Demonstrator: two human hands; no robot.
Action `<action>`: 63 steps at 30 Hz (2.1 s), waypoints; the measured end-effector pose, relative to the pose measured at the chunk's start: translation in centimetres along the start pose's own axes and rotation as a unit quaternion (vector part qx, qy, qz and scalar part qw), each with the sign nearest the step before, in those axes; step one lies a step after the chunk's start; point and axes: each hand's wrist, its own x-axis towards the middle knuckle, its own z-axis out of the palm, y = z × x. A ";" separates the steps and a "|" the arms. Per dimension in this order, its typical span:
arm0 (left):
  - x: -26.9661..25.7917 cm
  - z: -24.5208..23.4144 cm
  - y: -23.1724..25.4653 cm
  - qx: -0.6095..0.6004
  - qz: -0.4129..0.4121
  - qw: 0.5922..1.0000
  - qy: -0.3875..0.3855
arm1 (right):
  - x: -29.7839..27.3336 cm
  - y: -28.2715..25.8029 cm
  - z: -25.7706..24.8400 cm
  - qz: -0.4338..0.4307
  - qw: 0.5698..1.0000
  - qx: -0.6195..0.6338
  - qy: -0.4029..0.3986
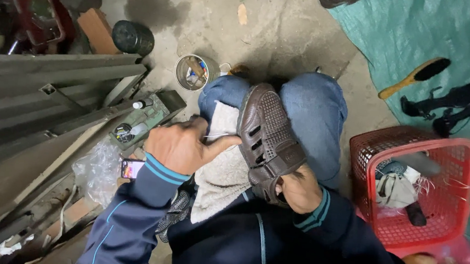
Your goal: Hand-sewing the sole of a sandal to the upper part using a needle and thread.
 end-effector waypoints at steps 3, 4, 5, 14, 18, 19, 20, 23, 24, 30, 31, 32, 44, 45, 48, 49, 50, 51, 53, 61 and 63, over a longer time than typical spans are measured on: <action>-2.4 0.2 -1.9 -0.001 -0.041 0.999 -0.030 | 0.3 -3.2 4.2 -0.008 0.999 -0.029 0.026; -3.5 0.6 -3.3 0.027 -0.100 0.994 -0.027 | 0.5 -4.4 5.5 -0.016 0.998 -0.044 0.042; -4.6 1.0 -4.7 0.056 -0.158 0.986 -0.023 | 0.7 -5.6 6.8 -0.024 0.996 -0.058 0.058; -3.2 1.4 0.6 -0.245 -0.049 0.965 0.082 | -1.8 -4.4 4.8 -0.155 0.717 -0.677 0.065; -2.3 2.8 1.2 -0.218 -0.094 0.971 0.016 | -5.6 -5.5 1.0 -0.210 0.575 -0.789 0.041; -2.1 2.9 1.0 -0.201 -0.105 0.974 0.016 | -6.6 -6.6 0.6 -0.131 0.576 -0.807 0.022; -2.1 3.0 0.9 -0.184 -0.118 0.976 0.015 | -7.6 -7.8 0.2 -0.050 0.574 -0.818 0.000; -2.4 2.7 -0.1 -0.271 -0.127 0.954 -0.032 | -7.2 -12.1 2.1 -0.066 0.591 -0.804 0.001; -2.8 2.6 -0.6 -0.272 -0.127 0.953 -0.033 | -6.0 -13.3 4.2 -0.065 0.592 -0.804 0.001; -4.7 1.6 -1.4 -0.380 -0.169 0.909 0.012 | -0.3 -16.0 11.4 -0.247 0.531 -0.805 0.097; -4.5 1.4 -0.7 -0.396 -0.140 0.907 0.027 | 0.7 -15.4 12.2 -0.257 0.557 -0.788 0.057; -4.4 1.3 -0.1 -0.413 -0.111 0.903 0.042 | 1.7 -14.8 13.0 -0.265 0.580 -0.770 0.017; -3.6 1.2 -0.2 -0.568 -0.098 0.809 -0.113 | 6.3 -8.8 10.8 -0.217 0.531 -0.817 -0.059; -4.0 1.2 -0.3 -0.569 -0.096 0.809 -0.115 | 6.4 -8.9 10.7 -0.216 0.530 -0.818 -0.057; -5.2 1.5 -0.3 -0.634 -0.189 0.746 -0.072 | 6.5 -9.1 10.6 -0.246 0.537 -0.804 -0.072; -5.6 1.8 -0.3 -0.641 -0.198 0.740 -0.054 | 6.5 -9.0 10.7 -0.246 0.542 -0.800 -0.072; -6.0 2.2 -0.2 -0.647 -0.209 0.732 -0.037 | 6.5 -9.0 10.7 -0.245 0.548 -0.796 -0.072; -6.2 2.4 -0.2 -0.648 -0.209 0.731 -0.036 | 6.4 -8.9 10.7 -0.244 0.547 -0.797 -0.074; -6.3 2.8 -0.3 -0.703 -0.196 0.684 -0.017 | 6.5 -8.8 10.8 -0.242 0.542 -0.802 -0.068; -7.1 1.4 2.2 -0.521 -0.225 0.822 -0.056 | 6.7 -8.8 10.3 -0.269 0.542 -0.793 -0.069; -7.8 -0.4 3.4 -0.430 -0.293 0.854 0.024 | 6.6 -8.6 10.2 -0.277 0.544 -0.789 -0.063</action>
